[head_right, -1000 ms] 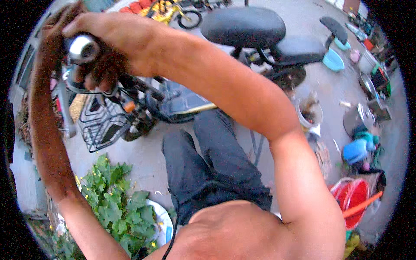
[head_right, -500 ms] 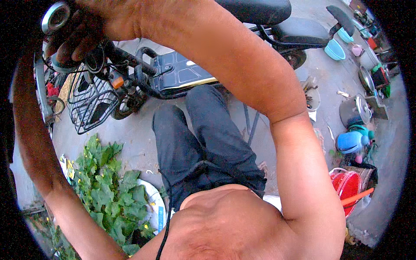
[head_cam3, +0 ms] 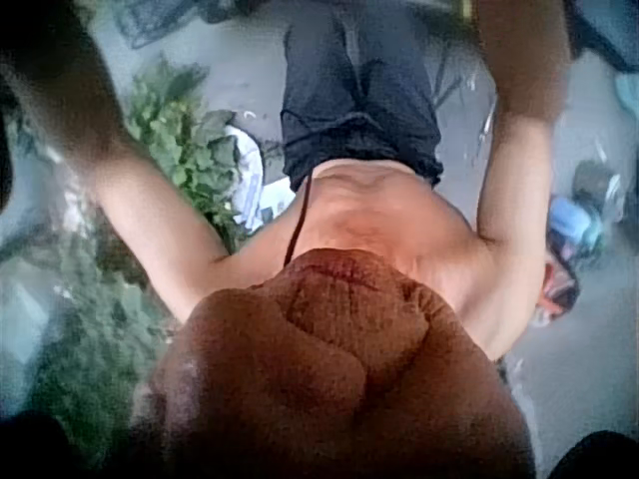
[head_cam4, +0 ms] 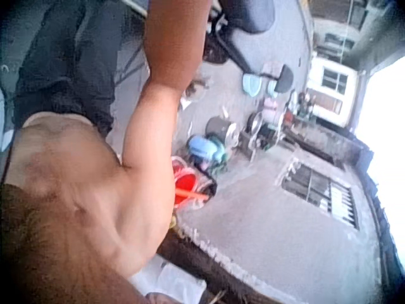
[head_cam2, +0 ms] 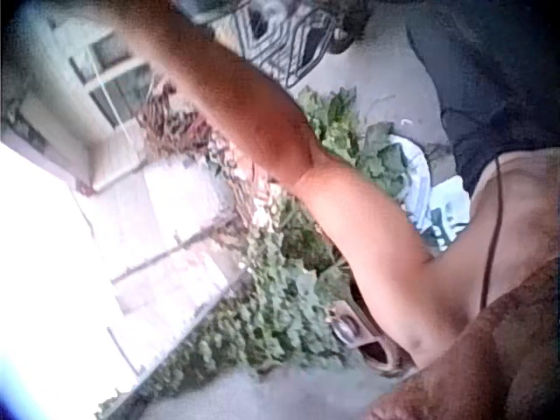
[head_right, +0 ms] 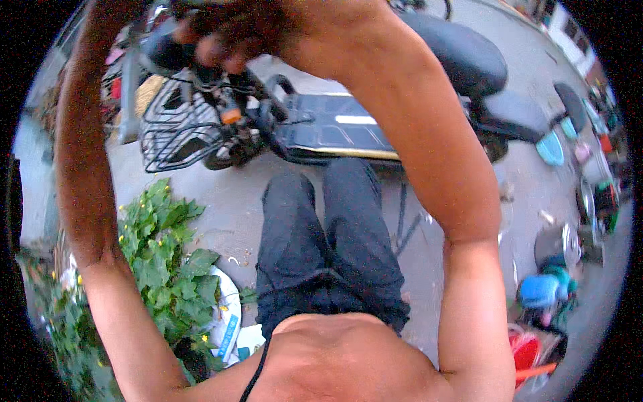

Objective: The person uses a yellow screwdriver to tighten screws on the floorboard of an electric scooter. They then test the handlebars and front basket by moving them. Finally, they wipe the scooter's seat with a cloth.

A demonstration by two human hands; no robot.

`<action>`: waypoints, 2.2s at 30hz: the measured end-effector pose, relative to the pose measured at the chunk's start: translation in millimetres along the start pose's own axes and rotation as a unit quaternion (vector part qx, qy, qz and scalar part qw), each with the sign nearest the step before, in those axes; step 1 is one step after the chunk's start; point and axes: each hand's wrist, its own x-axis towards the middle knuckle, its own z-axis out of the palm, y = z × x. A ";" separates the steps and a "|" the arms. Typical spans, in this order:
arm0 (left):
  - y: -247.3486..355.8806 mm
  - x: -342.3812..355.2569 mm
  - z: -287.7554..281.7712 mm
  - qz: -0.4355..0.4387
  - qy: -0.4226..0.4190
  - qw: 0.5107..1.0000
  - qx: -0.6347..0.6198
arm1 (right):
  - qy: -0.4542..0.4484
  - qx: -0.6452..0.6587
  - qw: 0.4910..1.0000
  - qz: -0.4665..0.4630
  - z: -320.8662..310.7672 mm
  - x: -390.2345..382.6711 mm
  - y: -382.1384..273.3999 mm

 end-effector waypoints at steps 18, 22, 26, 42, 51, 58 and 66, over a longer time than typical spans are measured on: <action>-156.1 -203.7 -88.4 -0.283 0.019 0.926 0.251 | 0.072 -0.109 0.990 -0.054 -10.5 -24.6 37.5; -155.8 -306.0 -56.9 -0.452 -0.137 0.857 0.205 | 0.048 -0.098 0.994 0.006 -24.0 -17.5 36.8; -134.0 -375.4 -6.0 -0.399 -0.137 0.874 0.241 | 0.091 -0.107 0.989 0.051 -16.4 -3.1 48.5; -208.1 -387.9 -39.5 -0.305 -0.262 0.867 0.295 | 0.163 -0.147 0.969 0.114 -46.2 6.7 95.6; -210.6 -458.6 -35.3 -0.515 -0.141 0.776 0.337 | 0.192 -0.137 0.956 0.173 -68.8 -3.3 126.2; -210.0 -466.0 -26.0 -0.620 0.002 0.716 0.322 | 0.212 -0.136 0.947 0.202 -84.6 -18.6 139.2; -234.9 -513.5 -29.1 -0.808 0.253 0.531 -0.024 | 0.246 -0.142 0.938 0.198 -83.0 -30.0 146.2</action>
